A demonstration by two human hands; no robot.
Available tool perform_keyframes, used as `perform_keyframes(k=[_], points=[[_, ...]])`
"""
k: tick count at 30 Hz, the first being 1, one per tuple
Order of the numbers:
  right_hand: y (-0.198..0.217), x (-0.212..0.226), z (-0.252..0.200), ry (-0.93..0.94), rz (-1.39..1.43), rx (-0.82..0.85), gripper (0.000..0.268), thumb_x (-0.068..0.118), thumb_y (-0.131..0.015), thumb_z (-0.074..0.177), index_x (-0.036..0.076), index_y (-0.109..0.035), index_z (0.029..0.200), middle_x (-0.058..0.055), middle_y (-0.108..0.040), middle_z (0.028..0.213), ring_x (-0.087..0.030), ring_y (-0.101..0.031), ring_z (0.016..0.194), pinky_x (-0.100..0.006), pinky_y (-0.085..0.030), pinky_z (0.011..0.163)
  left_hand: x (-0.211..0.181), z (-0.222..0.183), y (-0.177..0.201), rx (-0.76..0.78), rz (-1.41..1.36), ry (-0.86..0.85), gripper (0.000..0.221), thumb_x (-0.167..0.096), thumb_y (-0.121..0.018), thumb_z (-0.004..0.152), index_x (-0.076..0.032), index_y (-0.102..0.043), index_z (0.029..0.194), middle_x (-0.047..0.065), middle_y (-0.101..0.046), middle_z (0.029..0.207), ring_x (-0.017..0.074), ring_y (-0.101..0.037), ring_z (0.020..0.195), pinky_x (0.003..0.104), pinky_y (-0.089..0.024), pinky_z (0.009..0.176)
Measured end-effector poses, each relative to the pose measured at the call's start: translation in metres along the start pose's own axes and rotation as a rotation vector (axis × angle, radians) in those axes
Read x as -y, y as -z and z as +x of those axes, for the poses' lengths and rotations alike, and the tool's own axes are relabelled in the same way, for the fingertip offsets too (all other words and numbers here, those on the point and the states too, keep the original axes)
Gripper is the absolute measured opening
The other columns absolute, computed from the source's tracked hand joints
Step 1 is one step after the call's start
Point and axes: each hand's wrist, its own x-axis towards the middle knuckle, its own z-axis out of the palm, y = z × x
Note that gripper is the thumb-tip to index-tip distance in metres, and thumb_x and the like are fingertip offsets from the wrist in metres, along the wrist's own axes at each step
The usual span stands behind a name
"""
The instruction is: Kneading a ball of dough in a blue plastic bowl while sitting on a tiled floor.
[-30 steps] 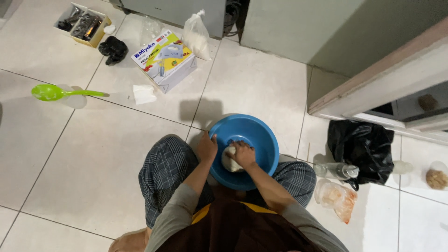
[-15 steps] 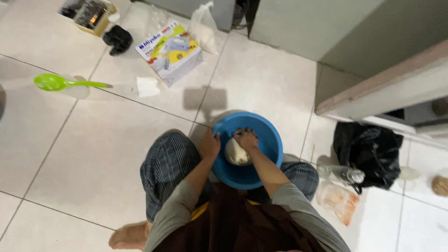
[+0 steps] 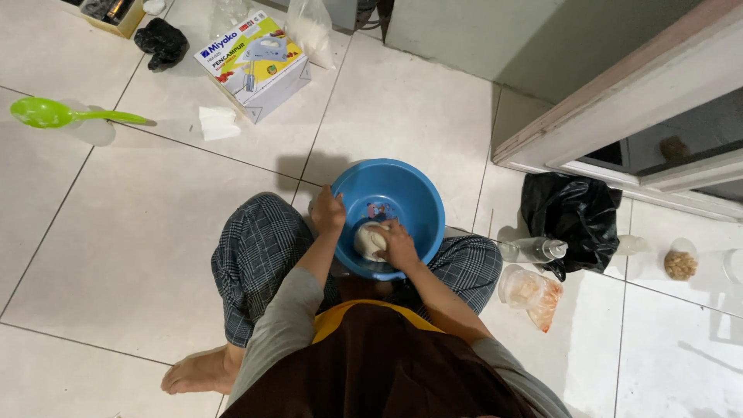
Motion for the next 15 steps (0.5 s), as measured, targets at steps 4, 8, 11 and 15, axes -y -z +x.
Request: perform_keyframes(k=[4,8,11,15], points=[[0.006,-0.022,0.014,-0.081,0.326,-0.076,0.061,0.019,-0.092,0.069,0.031,-0.073,0.126,-0.013,-0.057,0.124,-0.047,-0.062,0.118,-0.059,-0.054,0.095,0.005,0.006,-0.009,0.040,0.112,0.046,0.050,-0.031,-0.054,0.109,-0.002,-0.048,0.149,0.021,-0.067,0.127,0.0329,-0.071,0.113,0.049,-0.059,0.093],[0.025,-0.013,0.027,-0.065,0.358,-0.164,0.052,0.012,-0.089,0.067,0.032,-0.079,0.114,-0.011,-0.064,0.116,-0.042,-0.067,0.110,-0.051,-0.055,0.095,0.013,-0.001,-0.006,0.059,0.044,0.136,0.048,-0.027,-0.061,0.104,-0.004,-0.050,0.144,0.016,-0.069,0.122,0.0329,-0.069,0.114,0.050,-0.054,0.100],[0.042,0.006,0.033,0.034,0.231,-0.342,0.050,0.010,-0.088,0.066,0.030,-0.079,0.110,-0.008,-0.062,0.109,-0.039,-0.067,0.102,-0.049,-0.056,0.088,0.007,-0.005,-0.009,0.046,0.018,0.133,0.036,-0.025,-0.063,0.101,-0.007,-0.056,0.132,0.015,-0.073,0.109,0.0337,-0.072,0.107,0.050,-0.054,0.098],[0.037,0.007,0.032,0.223,-0.088,-0.509,0.043,0.012,-0.082,0.069,0.036,-0.076,0.105,-0.002,-0.059,0.119,-0.035,-0.064,0.099,-0.045,-0.056,0.077,0.007,-0.006,-0.012,0.051,0.012,0.093,0.034,-0.023,-0.062,0.101,-0.007,-0.056,0.131,0.019,-0.072,0.110,0.0368,-0.072,0.107,0.051,-0.053,0.096]])
